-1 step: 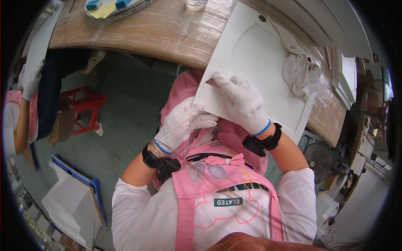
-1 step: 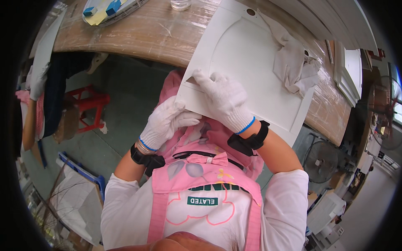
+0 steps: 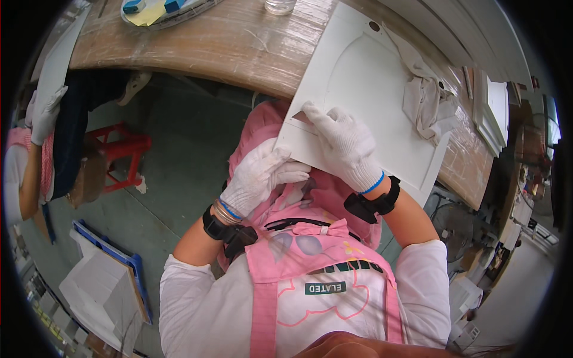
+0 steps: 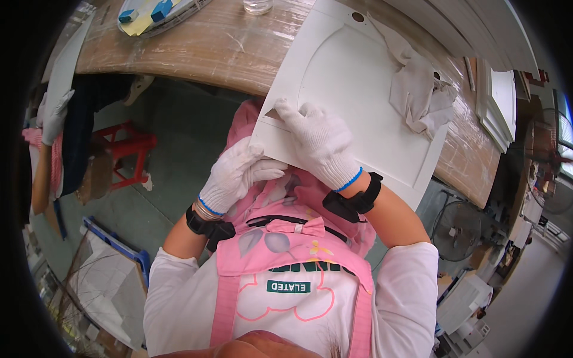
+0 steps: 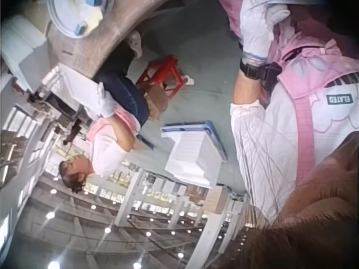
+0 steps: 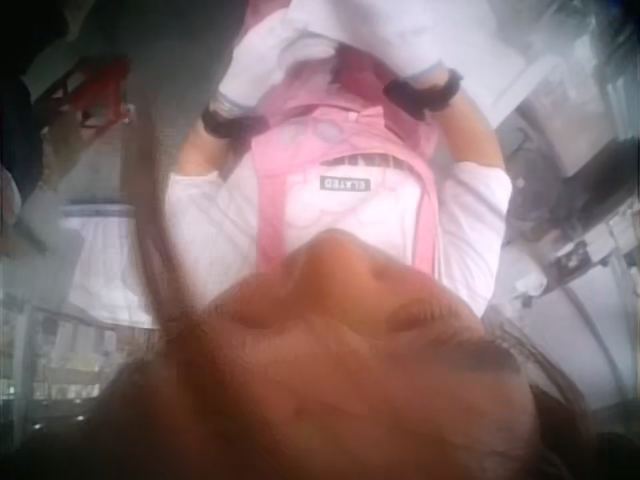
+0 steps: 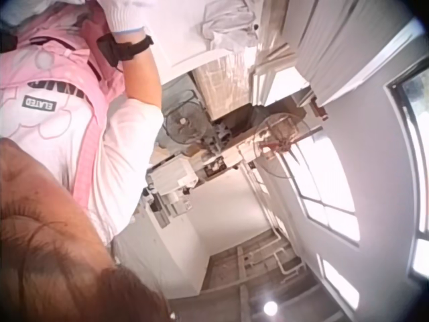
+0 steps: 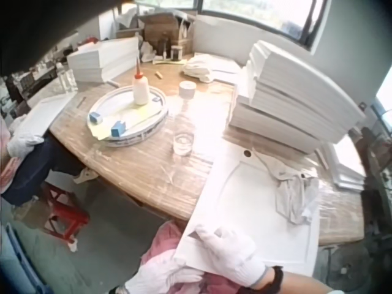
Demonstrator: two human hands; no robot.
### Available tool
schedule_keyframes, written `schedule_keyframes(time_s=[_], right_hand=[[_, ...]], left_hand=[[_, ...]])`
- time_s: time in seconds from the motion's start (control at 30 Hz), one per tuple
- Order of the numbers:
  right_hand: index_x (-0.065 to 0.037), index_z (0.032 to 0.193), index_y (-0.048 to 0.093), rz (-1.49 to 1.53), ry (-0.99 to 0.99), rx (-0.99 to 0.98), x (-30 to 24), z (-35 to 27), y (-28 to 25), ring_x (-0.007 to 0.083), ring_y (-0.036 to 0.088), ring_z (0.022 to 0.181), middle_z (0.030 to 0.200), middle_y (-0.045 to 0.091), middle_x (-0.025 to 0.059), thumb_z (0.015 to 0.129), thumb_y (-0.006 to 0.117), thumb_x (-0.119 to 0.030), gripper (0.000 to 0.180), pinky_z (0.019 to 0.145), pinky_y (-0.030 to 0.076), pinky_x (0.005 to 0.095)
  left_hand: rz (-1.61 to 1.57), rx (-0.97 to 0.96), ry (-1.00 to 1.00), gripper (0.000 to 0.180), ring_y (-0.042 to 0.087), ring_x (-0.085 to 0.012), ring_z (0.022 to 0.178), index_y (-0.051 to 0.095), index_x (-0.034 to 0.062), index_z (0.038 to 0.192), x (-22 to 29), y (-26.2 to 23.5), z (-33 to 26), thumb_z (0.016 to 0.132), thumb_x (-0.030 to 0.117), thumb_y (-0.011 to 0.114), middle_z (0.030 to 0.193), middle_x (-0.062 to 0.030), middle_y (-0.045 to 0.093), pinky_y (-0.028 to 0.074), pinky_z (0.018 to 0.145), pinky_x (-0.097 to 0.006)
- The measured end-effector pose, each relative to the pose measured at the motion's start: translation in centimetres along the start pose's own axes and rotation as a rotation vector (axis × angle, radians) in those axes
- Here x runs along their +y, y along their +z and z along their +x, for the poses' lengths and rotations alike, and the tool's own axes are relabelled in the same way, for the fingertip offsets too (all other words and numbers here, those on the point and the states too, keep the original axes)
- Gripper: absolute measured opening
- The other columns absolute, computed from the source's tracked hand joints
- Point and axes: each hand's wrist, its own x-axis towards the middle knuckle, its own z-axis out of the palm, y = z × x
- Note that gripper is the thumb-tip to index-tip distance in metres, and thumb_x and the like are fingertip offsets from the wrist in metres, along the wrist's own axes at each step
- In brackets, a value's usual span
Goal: Cleaning and inspecting white cabinet door panels at a workbench.
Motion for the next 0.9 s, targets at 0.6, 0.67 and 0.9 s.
schedule_keyframes(time_s=[0.6,0.67,0.9], right_hand=[[-0.020,0.134,0.054,-0.036,-0.027,-0.120,0.3,0.2,-0.4,0.0330,0.066,0.077,0.087,0.064,0.0125,0.083,0.066,-0.019,0.053,0.061,0.052,0.0432],[-0.018,0.131,0.058,0.023,-0.024,-0.037,0.7,0.0,0.1,0.0324,0.064,0.073,0.084,0.063,0.0121,0.082,0.064,-0.013,0.050,0.060,0.050,0.0427],[-0.018,0.134,0.054,-0.029,-0.129,-0.084,1.2,-0.2,-0.6,0.0337,0.064,0.073,0.085,0.062,0.0129,0.080,0.068,-0.018,0.056,0.062,0.052,0.0435]], left_hand=[[-0.044,0.009,-0.009,0.037,0.069,-0.0281,0.102,0.050,-0.0082,0.130,-0.1,0.0,0.0,0.104,0.019,0.048,0.116,-0.0215,0.065,0.059,0.088,-0.036],[-0.031,0.018,-0.010,0.037,0.069,-0.0279,0.102,0.050,-0.0081,0.130,-0.1,-0.1,0.0,0.104,0.018,0.047,0.116,-0.0215,0.065,0.059,0.088,-0.036],[-0.001,0.050,-0.013,0.036,0.069,-0.0279,0.102,0.050,-0.0079,0.130,0.0,0.3,-0.1,0.105,0.019,0.046,0.117,-0.0214,0.065,0.059,0.089,-0.036]])
